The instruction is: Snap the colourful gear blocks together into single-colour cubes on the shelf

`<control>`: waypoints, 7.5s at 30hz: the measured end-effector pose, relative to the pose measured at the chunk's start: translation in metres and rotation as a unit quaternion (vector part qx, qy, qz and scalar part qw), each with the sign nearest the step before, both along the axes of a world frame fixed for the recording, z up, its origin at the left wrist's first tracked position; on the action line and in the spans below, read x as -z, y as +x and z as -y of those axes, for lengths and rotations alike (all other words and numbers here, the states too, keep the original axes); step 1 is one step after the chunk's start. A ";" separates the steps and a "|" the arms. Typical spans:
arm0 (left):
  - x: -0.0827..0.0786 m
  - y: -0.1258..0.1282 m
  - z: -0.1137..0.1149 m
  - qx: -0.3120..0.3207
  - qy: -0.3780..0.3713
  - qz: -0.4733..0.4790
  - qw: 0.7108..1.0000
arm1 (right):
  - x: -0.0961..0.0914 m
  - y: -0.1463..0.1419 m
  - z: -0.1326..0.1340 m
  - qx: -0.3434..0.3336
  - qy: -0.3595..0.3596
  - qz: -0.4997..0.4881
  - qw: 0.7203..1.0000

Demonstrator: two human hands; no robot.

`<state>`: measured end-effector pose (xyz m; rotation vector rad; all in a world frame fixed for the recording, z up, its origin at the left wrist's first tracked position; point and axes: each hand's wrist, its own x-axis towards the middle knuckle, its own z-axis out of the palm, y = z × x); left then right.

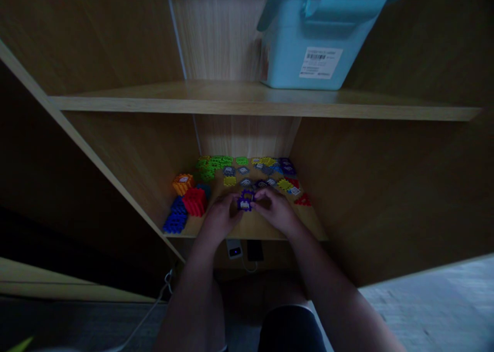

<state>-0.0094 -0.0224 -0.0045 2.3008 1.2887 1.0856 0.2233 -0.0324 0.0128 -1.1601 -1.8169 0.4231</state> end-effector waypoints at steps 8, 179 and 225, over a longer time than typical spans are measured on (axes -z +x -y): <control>-0.006 0.001 0.010 0.018 0.016 0.013 1.000 | 0.004 0.000 0.009 -0.064 0.079 -0.064 0.993; -0.008 -0.001 0.008 -0.008 -0.045 0.045 0.998 | 0.014 -0.008 -0.003 -0.084 0.061 0.089 0.991; -0.006 -0.001 0.008 -0.023 -0.029 0.036 0.999 | 0.035 -0.001 -0.016 0.156 0.074 0.172 0.970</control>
